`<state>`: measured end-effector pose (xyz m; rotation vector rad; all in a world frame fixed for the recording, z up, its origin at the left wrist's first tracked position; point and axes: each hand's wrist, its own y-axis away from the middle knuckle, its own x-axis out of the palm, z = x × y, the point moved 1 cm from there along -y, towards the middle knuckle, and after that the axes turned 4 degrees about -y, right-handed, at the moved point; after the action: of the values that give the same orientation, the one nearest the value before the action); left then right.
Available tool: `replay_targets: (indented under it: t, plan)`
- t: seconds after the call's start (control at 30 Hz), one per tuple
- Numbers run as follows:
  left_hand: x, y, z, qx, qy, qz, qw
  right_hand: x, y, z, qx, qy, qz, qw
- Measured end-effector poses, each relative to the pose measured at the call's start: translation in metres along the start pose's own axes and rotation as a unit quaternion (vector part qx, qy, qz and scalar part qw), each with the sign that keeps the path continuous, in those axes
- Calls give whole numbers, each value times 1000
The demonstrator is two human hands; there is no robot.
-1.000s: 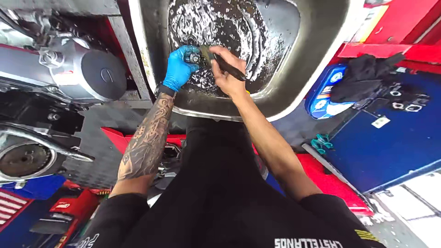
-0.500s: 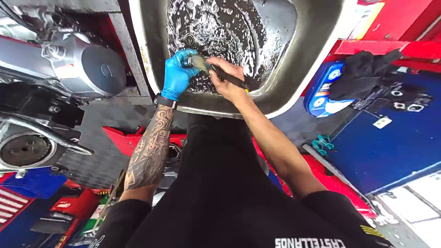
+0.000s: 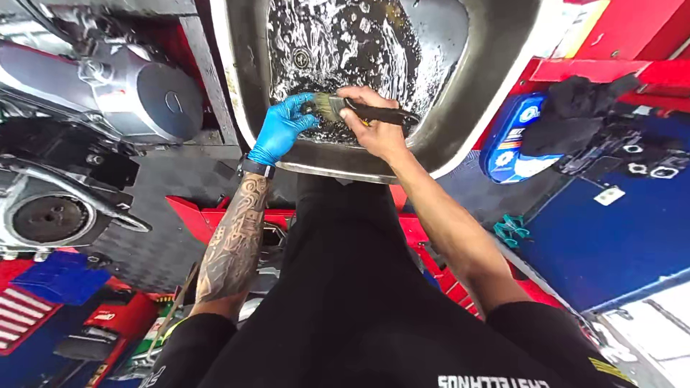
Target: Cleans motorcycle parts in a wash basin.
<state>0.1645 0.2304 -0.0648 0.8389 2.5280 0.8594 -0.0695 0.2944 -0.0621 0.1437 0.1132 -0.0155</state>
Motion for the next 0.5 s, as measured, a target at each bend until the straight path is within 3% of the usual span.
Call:
replay_targets:
  t: [0.07,0.17,0.23,0.33,0.4,0.5]
  plan:
    - [2,-3,3,-6,23,-16,1000,-5,-1,-25,94,-2,-45,995]
    - [5,-6,7,-21,32,-32,999,-24,-3,-77,230,-61,-175,956]
    - [9,-3,8,-22,21,-40,999,-37,4,-85,306,-7,-189,933]
    - [16,-4,9,-10,12,-50,999,-43,20,-64,382,258,-39,886]
    - [20,-2,11,0,31,-48,998,-28,33,-61,352,357,76,862]
    - [24,0,10,-18,49,-38,998,-8,37,-69,290,428,148,843]
